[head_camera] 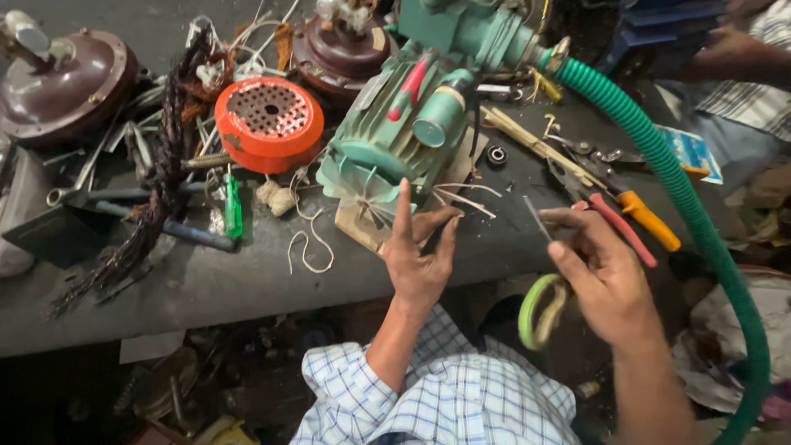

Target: The person is working on a teal electric motor placed on a cluttered workbench. They use a green-handled tool to scrape or clean the ends of thin wires protruding from the motor's terminal box. The person repeatedly holds the wires with one hand and uses the tool with the other to strip or clean the wire ends.

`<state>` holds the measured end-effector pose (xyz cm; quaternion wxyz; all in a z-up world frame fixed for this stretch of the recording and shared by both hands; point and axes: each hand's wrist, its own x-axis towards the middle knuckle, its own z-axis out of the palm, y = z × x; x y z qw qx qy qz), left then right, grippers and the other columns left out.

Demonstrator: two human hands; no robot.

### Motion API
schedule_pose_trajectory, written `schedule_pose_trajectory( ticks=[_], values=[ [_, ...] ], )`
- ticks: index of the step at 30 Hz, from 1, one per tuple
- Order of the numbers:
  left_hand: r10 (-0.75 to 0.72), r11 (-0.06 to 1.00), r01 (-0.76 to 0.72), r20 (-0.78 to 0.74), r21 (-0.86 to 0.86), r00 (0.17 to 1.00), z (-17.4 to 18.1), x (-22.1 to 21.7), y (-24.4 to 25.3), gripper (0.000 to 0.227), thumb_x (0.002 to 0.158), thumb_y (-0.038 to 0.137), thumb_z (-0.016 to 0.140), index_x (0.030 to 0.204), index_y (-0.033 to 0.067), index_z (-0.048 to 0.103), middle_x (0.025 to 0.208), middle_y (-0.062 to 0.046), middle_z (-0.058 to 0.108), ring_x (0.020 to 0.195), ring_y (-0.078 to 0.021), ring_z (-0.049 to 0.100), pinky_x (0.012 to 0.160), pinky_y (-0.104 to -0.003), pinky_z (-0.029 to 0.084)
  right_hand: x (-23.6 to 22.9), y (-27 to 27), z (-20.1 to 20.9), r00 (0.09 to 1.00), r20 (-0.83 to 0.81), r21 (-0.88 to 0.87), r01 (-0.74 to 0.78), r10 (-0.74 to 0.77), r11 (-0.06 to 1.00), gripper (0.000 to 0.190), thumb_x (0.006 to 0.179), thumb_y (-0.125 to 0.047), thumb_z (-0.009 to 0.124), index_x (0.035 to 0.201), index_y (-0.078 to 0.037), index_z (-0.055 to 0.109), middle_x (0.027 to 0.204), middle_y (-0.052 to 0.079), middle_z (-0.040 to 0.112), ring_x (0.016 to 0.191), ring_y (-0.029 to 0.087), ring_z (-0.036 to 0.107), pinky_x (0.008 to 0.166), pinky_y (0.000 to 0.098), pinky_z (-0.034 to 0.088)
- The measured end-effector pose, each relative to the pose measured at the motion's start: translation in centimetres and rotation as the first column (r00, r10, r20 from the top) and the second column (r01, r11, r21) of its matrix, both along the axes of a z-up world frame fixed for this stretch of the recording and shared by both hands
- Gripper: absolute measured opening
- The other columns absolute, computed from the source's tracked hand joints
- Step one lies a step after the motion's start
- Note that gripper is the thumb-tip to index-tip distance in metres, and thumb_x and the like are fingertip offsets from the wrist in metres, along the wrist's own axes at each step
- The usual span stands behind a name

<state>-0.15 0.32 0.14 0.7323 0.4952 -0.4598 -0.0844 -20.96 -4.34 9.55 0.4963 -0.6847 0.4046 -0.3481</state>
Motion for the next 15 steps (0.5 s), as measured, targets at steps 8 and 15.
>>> schedule_pose_trajectory(
  ticks=[8, 15],
  values=[
    [0.012, 1.000, -0.012, 0.119, -0.004, 0.993, 0.2, 0.4, -0.3, 0.086, 0.093, -0.006, 0.074, 0.163, 0.0034, 0.024, 0.106, -0.009, 0.079, 0.093, -0.0197, 0.077, 0.092, -0.030, 0.058, 0.2, -0.4, 1.5, 0.980, -0.073, -0.007, -0.188, 0.187, 0.982, 0.063, 0.082, 0.004, 0.076, 0.142, 0.003, 0.055, 0.108, 0.007, 0.062, 0.091, 0.012, 0.061, 0.080, 0.0265, 0.055],
    [0.012, 1.000, -0.011, 0.119, -0.009, 0.993, -0.3, 0.3, -0.3, 0.088, 0.094, -0.007, 0.073, 0.164, 0.0033, 0.021, 0.104, -0.008, 0.079, 0.088, -0.0181, 0.075, 0.086, -0.028, 0.059, 4.9, -0.8, -1.8, 0.947, -0.214, -0.329, 0.159, -0.238, 0.931, 0.071, 0.084, -0.009, 0.085, 0.138, 0.003, 0.040, 0.097, 0.010, 0.075, 0.086, 0.018, 0.075, 0.078, 0.0316, 0.060]
  ],
)
